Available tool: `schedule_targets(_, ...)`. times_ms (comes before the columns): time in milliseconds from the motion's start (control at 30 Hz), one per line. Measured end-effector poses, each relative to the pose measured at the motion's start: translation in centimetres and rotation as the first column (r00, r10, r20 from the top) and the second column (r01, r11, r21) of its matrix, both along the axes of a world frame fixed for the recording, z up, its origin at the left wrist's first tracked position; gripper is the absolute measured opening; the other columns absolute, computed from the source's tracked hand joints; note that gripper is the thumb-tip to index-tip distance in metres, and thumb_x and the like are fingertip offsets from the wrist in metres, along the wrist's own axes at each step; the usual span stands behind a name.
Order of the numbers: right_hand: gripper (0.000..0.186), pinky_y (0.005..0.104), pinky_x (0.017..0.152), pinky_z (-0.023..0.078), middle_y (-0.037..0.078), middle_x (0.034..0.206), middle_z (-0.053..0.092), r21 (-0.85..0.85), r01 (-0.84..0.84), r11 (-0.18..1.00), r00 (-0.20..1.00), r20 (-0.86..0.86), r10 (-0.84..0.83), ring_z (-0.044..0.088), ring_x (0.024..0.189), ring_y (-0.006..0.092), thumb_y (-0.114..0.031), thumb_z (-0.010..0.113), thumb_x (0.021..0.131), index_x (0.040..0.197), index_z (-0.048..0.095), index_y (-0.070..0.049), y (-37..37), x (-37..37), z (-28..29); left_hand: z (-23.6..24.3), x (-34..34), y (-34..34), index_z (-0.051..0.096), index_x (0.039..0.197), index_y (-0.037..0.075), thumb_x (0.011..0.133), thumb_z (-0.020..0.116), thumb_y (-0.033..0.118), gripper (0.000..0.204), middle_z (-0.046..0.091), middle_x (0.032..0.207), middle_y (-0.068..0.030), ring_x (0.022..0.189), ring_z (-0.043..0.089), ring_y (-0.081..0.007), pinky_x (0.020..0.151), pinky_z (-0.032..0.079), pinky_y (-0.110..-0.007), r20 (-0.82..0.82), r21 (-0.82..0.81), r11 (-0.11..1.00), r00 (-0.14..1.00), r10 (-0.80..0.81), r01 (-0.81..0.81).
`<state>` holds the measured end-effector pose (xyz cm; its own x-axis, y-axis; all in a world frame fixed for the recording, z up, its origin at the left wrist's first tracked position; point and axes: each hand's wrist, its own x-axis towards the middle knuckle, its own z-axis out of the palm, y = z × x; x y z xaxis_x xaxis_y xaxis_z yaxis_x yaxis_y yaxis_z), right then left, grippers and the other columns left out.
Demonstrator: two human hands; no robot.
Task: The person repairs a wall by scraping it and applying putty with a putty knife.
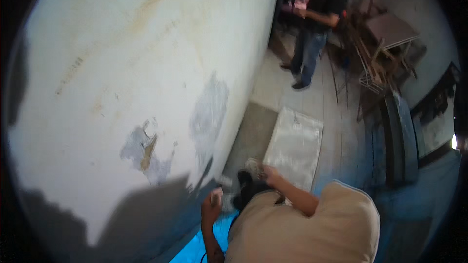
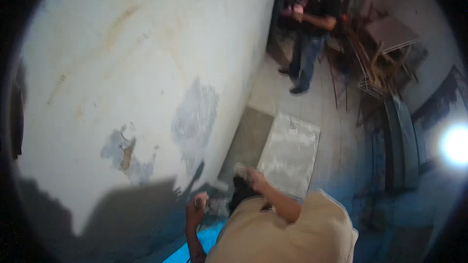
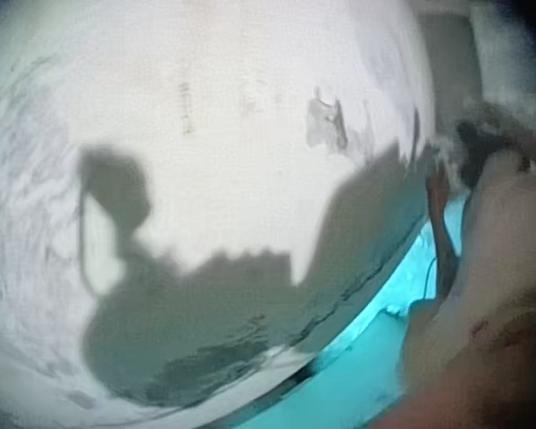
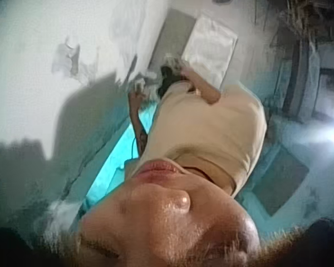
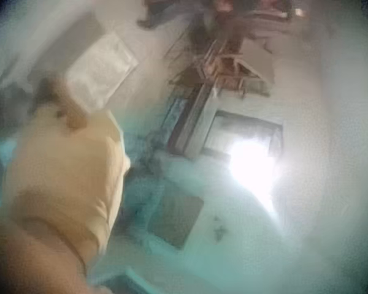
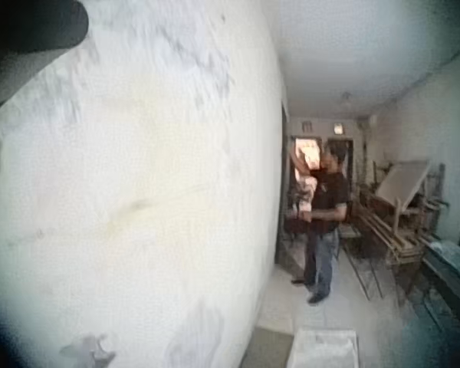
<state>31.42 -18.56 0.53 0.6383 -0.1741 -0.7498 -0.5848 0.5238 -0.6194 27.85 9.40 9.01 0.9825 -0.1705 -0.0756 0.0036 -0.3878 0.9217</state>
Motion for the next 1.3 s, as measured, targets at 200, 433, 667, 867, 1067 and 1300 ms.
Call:
schedule_targets(200,0.020,0.0289,0.065,0.051,0.005,0.084,0.059,0.015,0.002,1.000,0.999,-0.044,-0.001,0.057,0.080,0.0161,-0.021,0.065,0.078,0.091,0.060,-0.006,2.6,1.7,0.4,-2.4,-2.1,2.5,0.058,0.105,0.003,0.085,0.053,0.011,0.022,0.064,0.092,-0.0117,0.087,0.060,-0.0177,0.075,0.046,-0.031,-0.085,-0.089,0.995,0.996,0.040,-0.048)
schedule_targets(433,0.018,0.0325,0.070,0.049,0.004,0.088,0.057,0.041,0.068,0.997,0.997,-0.049,-0.066,0.055,0.084,0.0176,-0.019,0.067,0.076,0.087,0.059,-0.008,0.8,-3.1,1.0,-4.3,-1.4,2.9,0.057,0.107,0.003,0.084,0.053,0.008,0.024,0.064,0.091,-0.0122,0.088,0.061,-0.0179,0.076,0.046,-0.030,-0.240,0.015,0.998,0.969,-0.060,0.066)
schedule_targets(667,0.020,0.0315,0.059,0.050,0.004,0.081,0.057,-0.147,0.354,0.924,0.931,-0.036,-0.363,0.056,0.071,0.0166,-0.017,0.063,0.077,0.092,0.057,-0.007,-5.4,-8.5,-2.8,-2.2,4.2,-0.5,0.057,0.104,0.001,0.083,0.051,0.004,0.023,0.063,0.095,-0.0158,0.090,0.061,-0.0225,0.076,0.046,-0.030,0.012,0.009,0.966,0.966,-0.260,0.260)
schedule_targets(867,0.023,0.0300,0.060,0.051,0.007,0.081,0.058,-0.360,0.405,0.840,0.856,-0.172,-0.487,0.058,0.072,0.0186,-0.020,0.067,0.074,0.090,0.056,-0.007,-8.1,-12.5,-5.4,-1.6,5.1,-1.2,0.057,0.106,0.003,0.083,0.051,0.001,0.024,0.062,0.095,-0.0160,0.089,0.061,-0.0246,0.076,0.046,-0.030,0.075,0.002,0.971,0.968,-0.239,0.239)
schedule_targets(1067,0.022,0.0300,0.054,0.051,0.006,0.081,0.057,-0.433,0.332,0.838,0.885,-0.165,-0.436,0.057,0.069,0.0167,-0.021,0.069,0.072,0.082,0.055,-0.007,-8.6,-13.2,-7.0,-3.8,1.7,1.4,0.057,0.106,0.003,0.083,0.052,0.003,0.023,0.063,0.093,-0.0163,0.088,0.061,-0.0221,0.075,0.046,-0.029,-0.115,0.024,0.977,0.971,-0.209,0.213)
schedule_targets(1300,0.016,0.0296,0.056,0.052,0.004,0.077,0.057,-0.436,0.336,0.835,0.897,-0.121,-0.424,0.057,0.070,0.0155,-0.020,0.067,0.073,0.078,0.058,-0.007,-9.5,-10.4,-8.3,-5.4,-0.9,4.6,0.057,0.106,0.004,0.083,0.052,0.007,0.023,0.064,0.092,-0.0113,0.083,0.060,-0.0162,0.074,0.046,-0.029,-0.278,0.015,0.994,0.956,-0.098,0.106)
